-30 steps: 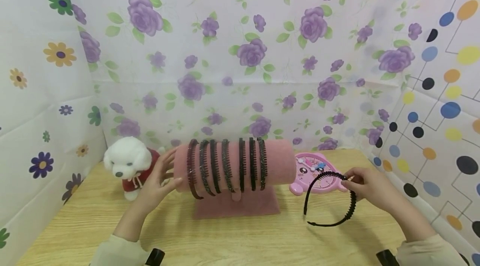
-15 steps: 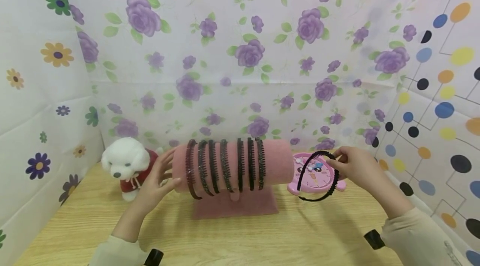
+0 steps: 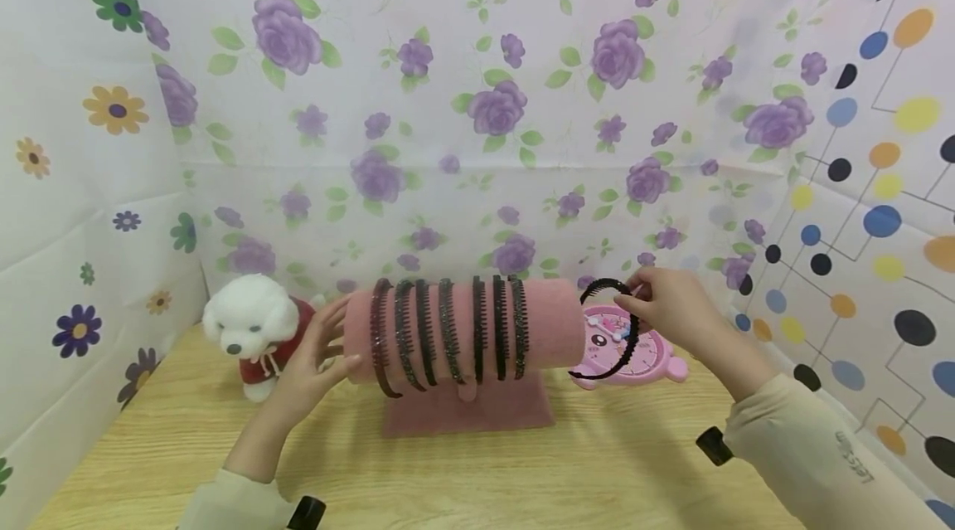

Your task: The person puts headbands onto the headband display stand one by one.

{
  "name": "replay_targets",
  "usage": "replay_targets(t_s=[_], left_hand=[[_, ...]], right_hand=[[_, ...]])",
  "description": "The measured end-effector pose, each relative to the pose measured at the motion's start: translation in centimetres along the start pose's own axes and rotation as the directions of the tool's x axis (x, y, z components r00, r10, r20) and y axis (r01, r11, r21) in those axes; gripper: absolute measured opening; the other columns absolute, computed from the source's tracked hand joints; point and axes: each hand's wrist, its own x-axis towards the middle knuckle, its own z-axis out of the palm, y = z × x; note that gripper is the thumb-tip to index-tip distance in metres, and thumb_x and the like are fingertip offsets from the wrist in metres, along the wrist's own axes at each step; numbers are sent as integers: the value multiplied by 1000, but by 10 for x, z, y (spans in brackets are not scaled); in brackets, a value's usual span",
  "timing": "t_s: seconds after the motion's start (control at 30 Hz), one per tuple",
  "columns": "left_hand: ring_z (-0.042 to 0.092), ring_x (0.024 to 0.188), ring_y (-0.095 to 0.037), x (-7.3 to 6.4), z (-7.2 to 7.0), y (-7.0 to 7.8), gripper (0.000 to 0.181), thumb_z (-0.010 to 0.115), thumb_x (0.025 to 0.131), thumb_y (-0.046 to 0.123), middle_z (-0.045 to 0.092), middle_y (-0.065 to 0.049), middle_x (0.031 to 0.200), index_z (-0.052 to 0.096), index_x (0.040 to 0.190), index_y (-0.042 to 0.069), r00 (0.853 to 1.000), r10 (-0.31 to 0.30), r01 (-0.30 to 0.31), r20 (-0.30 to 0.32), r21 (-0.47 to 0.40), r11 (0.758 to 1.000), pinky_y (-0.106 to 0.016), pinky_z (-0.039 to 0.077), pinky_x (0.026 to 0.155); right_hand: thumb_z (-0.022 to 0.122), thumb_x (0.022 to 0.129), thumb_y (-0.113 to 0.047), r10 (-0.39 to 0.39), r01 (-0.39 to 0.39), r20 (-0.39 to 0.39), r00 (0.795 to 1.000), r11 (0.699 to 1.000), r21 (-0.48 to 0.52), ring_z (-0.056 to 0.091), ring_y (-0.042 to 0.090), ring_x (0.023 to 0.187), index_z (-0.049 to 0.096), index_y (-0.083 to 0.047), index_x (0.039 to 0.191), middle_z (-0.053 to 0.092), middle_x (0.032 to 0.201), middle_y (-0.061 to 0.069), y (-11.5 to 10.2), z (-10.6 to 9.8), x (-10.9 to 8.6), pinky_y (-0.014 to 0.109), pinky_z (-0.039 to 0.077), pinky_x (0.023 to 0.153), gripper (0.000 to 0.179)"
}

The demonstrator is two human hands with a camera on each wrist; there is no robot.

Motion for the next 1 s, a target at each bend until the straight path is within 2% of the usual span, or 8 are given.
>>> replay_targets(t_s=[0.27,0.6,1.0], left_hand=[[43,118,5,-1,-1,-1,77,57,91,2,30,-17,154,17,154,21,1000,2,-2,2,3,1000,-31,47,92],[44,119,1,0,-1,-1,76,57,92,2,29,-17,154,17,154,22,1000,8,-8,1,4,1000,-26,46,91],[43,120,2,0,-1,-1,76,58,91,2,31,-16,154,18,153,21,1000,23,-23,3,22,999,-33,48,90]], right_hand=[[61,94,-26,-28,28,9,1000,1000,-3,67,12,58,63,3,106,71,74,6,-13,8,13,38,56,69,32],[59,95,-27,-66,66,9,998,993,-93,57,10,55,66,-1,104,66,66,0,-34,12,22,30,48,61,29],[61,94,-22,-104,102,-8,995,985,-142,52,12,56,69,-2,98,62,66,2,-53,19,23,26,43,54,23]])
